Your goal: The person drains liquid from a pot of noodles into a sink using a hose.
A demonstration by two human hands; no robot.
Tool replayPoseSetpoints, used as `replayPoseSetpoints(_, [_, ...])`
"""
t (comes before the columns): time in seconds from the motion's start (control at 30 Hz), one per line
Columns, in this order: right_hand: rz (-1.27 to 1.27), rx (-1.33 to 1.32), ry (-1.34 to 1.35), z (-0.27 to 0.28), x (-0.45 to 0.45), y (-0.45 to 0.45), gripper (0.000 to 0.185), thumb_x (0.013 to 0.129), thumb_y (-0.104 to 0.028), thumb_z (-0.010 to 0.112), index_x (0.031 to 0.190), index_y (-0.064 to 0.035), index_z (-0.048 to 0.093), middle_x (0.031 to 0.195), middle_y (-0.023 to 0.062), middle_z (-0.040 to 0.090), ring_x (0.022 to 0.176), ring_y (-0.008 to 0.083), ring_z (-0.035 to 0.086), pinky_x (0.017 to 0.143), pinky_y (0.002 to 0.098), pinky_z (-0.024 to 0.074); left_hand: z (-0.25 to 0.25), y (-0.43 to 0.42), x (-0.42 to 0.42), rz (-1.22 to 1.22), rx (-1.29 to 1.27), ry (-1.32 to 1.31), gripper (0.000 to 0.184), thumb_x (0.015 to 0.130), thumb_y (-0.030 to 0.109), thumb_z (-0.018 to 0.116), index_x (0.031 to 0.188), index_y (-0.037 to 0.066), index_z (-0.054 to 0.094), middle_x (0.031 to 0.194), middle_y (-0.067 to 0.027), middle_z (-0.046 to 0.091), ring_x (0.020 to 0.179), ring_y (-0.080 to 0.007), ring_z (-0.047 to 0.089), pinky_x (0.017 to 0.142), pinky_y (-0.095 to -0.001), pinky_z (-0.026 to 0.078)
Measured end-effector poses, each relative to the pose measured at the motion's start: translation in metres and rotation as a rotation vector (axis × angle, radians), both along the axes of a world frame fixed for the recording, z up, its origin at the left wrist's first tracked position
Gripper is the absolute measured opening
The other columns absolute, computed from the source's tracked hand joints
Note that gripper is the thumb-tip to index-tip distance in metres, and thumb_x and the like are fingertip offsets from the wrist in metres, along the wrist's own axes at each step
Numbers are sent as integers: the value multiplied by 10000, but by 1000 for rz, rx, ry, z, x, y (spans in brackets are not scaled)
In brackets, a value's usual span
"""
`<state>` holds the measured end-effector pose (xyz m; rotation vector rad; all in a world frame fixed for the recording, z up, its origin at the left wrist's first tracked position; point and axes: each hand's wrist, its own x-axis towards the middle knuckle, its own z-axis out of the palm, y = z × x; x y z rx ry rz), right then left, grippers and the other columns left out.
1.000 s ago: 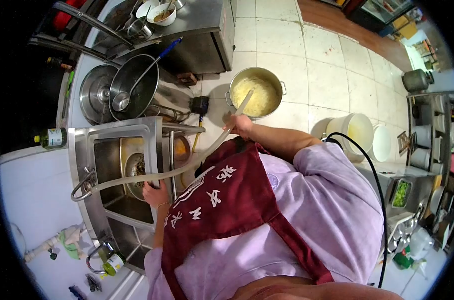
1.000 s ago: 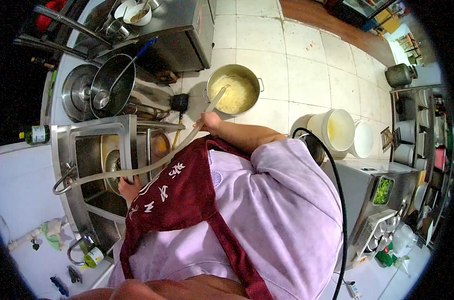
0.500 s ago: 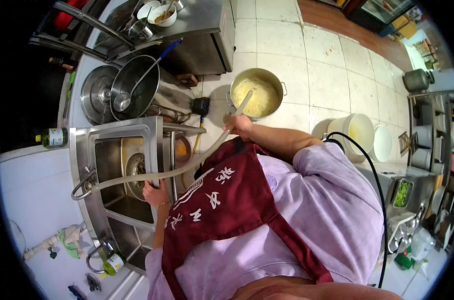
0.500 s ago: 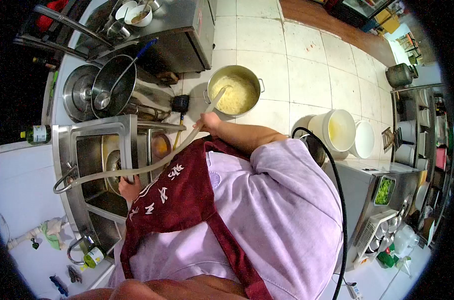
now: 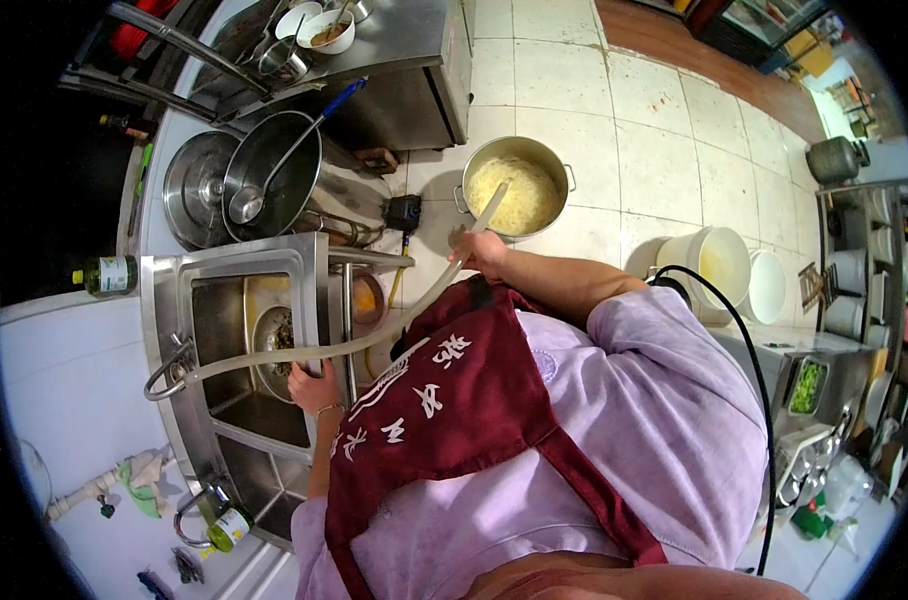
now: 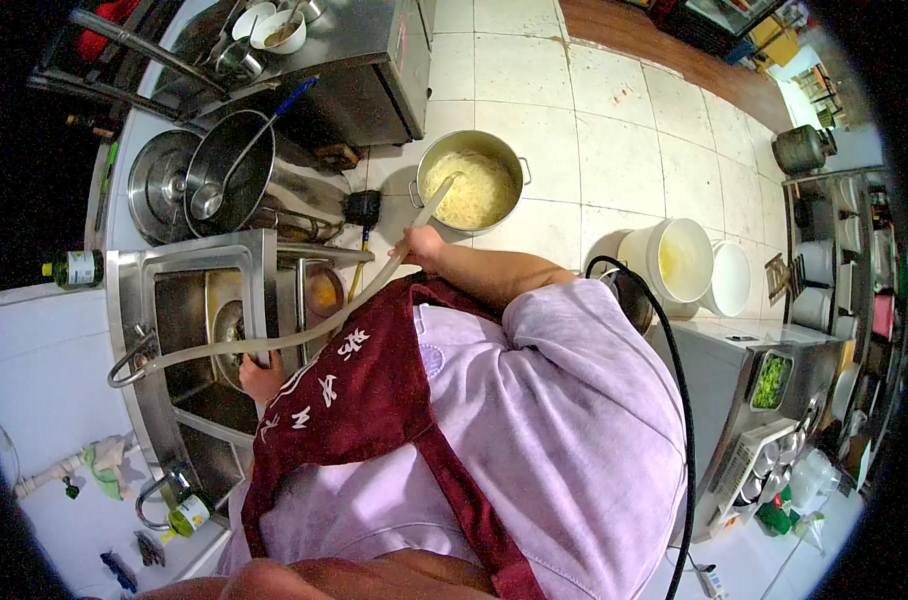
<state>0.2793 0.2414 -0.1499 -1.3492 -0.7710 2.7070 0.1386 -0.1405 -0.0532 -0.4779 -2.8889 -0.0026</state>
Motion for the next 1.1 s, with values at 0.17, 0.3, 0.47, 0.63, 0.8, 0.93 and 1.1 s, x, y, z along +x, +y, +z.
replayPoseSetpoints(0.17, [4,3,-16,0,0,-2,238,877,-176,421,980,34,458,820,138,528,759,283,593,739,445,491,2,1,1,11,-7,-17,625,698,431,644,1107,-23,516,981,-199,554,912,-362,534,788,-450,433])
replayPoseSetpoints(0.3, [16,0,13,-4,0,-3,241,883,-178,403,978,37,459,828,145,530,774,289,597,750,448,485,5,3,1,11,5,-21,616,689,418,654,1099,-21,519,956,-205,555,900,-369,535,778,-456,435])
replayPoseSetpoints(0.47, [16,0,-14,-1,-1,-6,241,890,-177,389,983,36,451,835,151,528,775,293,598,762,457,481,5,4,2,-5,23,0,612,687,412,653,1105,-12,516,946,-208,552,890,-373,533,778,-457,434])
replayPoseSetpoints(0.63, [5,37,-25,3,-2,-8,255,896,-180,368,982,54,422,848,168,526,773,300,600,773,456,488,5,4,3,-14,8,26,616,689,414,650,1113,-10,511,952,-203,549,894,-371,529,783,-456,430])
replayPoseSetpoints(0.8, [13,28,-34,-1,-5,-8,244,894,-171,376,973,54,423,846,165,526,769,299,602,759,443,499,5,4,2,13,5,0,618,686,420,652,1105,-12,511,953,-205,547,894,-370,527,785,-453,426])
replayPoseSetpoints(0.93, [8,27,-48,2,-6,-7,234,892,-172,386,964,46,433,840,162,528,765,296,603,753,437,499,6,5,1,9,16,6,614,685,422,652,1089,-20,517,938,-209,549,893,-370,528,783,-453,425])
replayPoseSetpoints(1.1, [7,11,-33,-2,-6,-6,234,887,-181,405,966,35,443,829,156,532,766,293,601,757,441,489,9,6,1,13,-8,-31,601,688,409,655,1071,-35,525,916,-213,553,877,-373,532,773,-452,428])
